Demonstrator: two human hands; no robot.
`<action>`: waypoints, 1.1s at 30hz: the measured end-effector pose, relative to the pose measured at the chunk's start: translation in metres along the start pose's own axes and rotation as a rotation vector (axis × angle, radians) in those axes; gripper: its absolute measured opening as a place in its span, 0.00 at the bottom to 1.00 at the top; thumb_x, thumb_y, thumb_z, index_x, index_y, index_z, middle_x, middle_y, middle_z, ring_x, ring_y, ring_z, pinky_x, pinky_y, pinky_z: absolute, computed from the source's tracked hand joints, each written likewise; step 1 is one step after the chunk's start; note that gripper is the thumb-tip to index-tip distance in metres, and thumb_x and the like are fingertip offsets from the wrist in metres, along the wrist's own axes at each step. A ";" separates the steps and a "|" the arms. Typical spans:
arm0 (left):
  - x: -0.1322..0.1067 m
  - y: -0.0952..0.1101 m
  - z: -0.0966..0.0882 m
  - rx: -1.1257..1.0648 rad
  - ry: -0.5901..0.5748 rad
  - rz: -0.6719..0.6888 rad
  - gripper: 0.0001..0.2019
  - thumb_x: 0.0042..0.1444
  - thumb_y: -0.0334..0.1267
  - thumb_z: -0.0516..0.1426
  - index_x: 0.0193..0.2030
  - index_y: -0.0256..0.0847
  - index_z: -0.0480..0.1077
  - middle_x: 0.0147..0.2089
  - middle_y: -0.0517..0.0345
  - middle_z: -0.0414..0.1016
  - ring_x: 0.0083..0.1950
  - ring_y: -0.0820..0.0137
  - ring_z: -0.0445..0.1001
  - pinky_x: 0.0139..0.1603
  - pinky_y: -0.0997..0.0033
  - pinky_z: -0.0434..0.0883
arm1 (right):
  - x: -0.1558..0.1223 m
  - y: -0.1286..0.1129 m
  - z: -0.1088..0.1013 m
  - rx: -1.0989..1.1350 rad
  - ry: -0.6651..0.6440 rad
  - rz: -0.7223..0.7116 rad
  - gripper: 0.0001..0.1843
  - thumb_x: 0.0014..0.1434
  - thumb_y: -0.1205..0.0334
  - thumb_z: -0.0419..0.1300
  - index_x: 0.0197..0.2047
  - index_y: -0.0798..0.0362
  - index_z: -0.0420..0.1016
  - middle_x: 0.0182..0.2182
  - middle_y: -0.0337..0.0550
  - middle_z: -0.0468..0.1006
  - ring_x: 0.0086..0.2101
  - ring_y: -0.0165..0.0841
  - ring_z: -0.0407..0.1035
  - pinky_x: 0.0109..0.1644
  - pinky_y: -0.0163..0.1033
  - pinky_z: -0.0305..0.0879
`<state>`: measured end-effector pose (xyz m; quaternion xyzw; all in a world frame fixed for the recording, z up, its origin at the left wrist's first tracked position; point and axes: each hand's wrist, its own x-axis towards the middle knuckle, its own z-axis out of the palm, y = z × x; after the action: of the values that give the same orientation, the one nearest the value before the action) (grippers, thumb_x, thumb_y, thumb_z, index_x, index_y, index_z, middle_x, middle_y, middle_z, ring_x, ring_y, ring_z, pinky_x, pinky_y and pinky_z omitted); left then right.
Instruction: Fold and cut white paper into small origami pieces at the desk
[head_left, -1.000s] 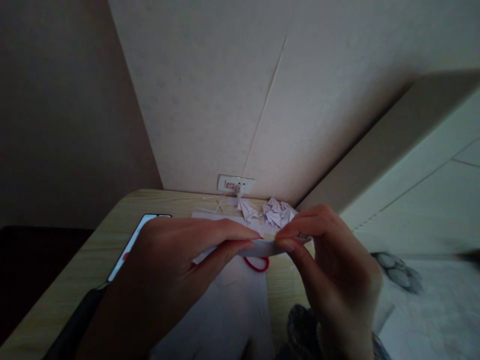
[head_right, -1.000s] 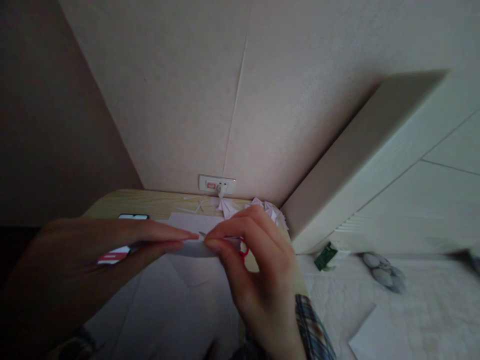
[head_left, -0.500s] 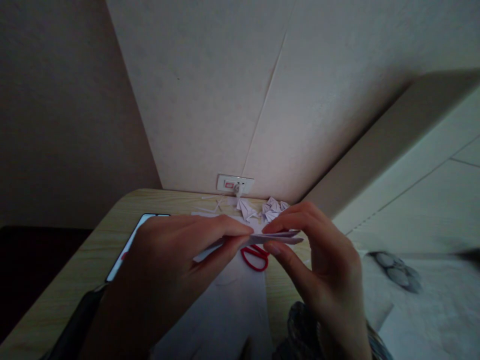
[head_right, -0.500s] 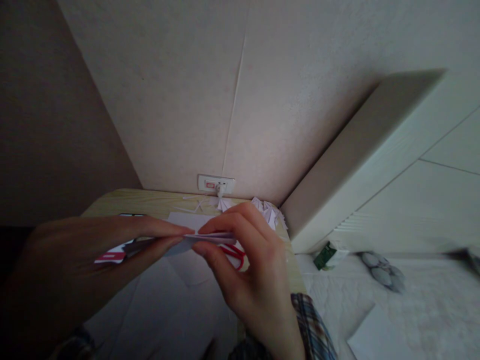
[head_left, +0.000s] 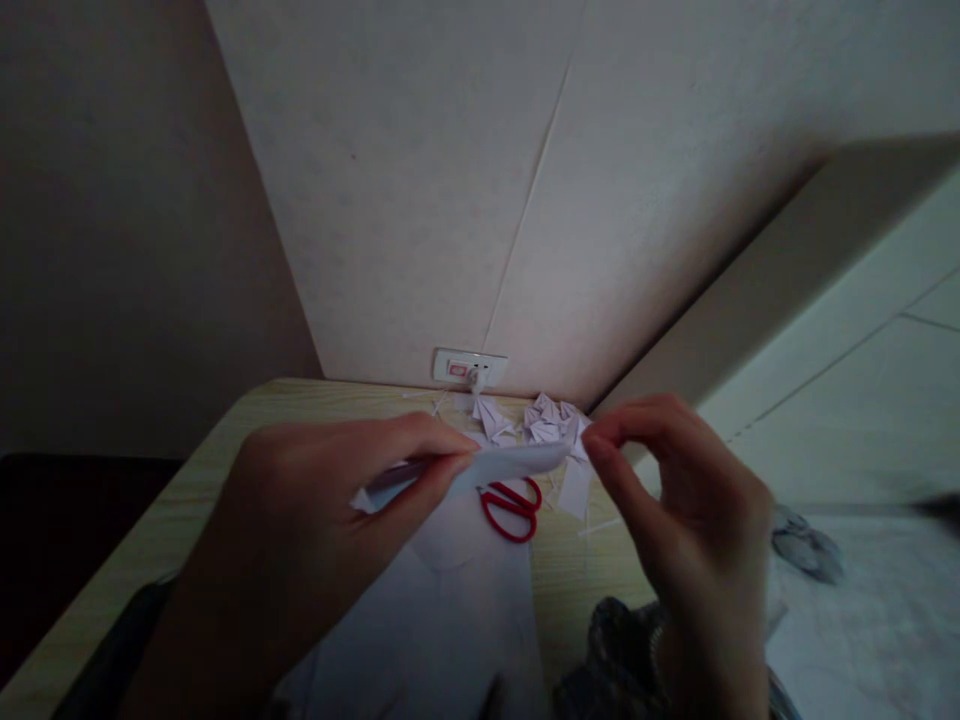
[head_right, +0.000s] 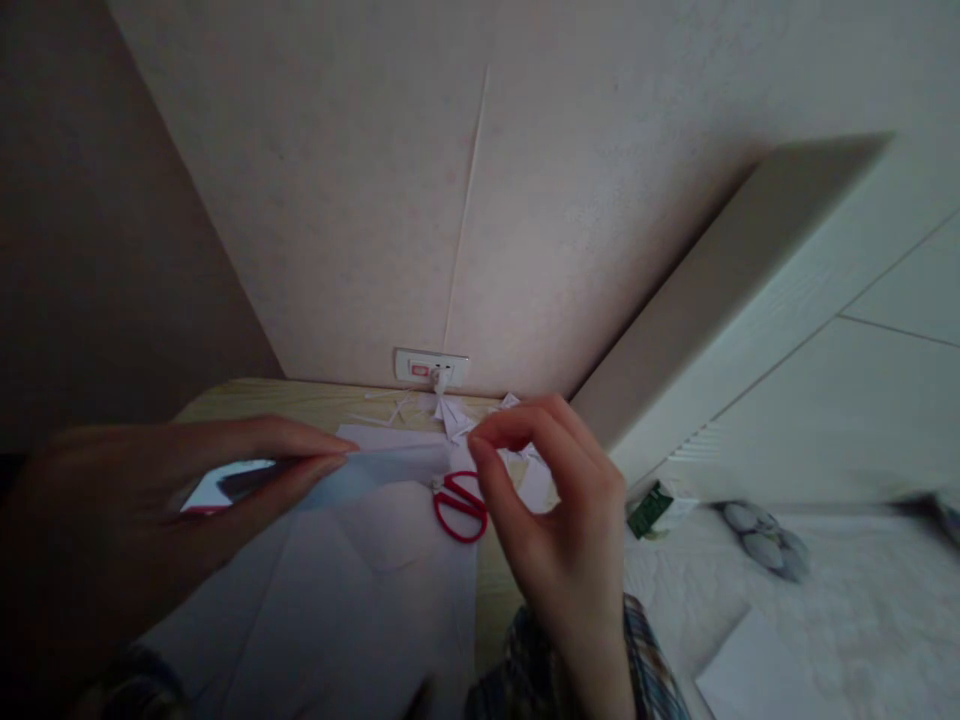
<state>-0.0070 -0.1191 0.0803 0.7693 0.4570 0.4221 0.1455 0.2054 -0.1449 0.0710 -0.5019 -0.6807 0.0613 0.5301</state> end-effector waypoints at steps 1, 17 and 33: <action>0.000 -0.001 -0.001 -0.018 0.039 -0.056 0.08 0.55 0.37 0.60 0.29 0.51 0.80 0.28 0.73 0.83 0.28 0.74 0.78 0.34 0.78 0.72 | 0.000 0.003 -0.002 -0.001 0.042 0.020 0.08 0.61 0.71 0.62 0.31 0.50 0.73 0.29 0.34 0.73 0.32 0.28 0.67 0.37 0.36 0.63; 0.009 -0.009 -0.007 -0.394 -0.043 -0.298 0.06 0.56 0.39 0.60 0.30 0.45 0.79 0.27 0.66 0.81 0.25 0.76 0.75 0.21 0.83 0.65 | -0.008 0.002 0.027 0.275 -0.168 -0.075 0.23 0.60 0.77 0.59 0.51 0.40 0.76 0.42 0.36 0.79 0.42 0.32 0.73 0.45 0.38 0.70; 0.009 -0.012 -0.006 -0.462 -0.010 -0.298 0.06 0.54 0.37 0.62 0.40 0.48 0.78 0.41 0.65 0.83 0.37 0.74 0.79 0.33 0.81 0.74 | 0.009 0.019 0.036 0.365 -0.043 -0.039 0.13 0.59 0.73 0.61 0.38 0.44 0.82 0.35 0.37 0.82 0.38 0.34 0.73 0.41 0.40 0.70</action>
<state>-0.0166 -0.1060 0.0812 0.6422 0.4561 0.4851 0.3798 0.1894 -0.1125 0.0503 -0.3826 -0.6791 0.1841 0.5988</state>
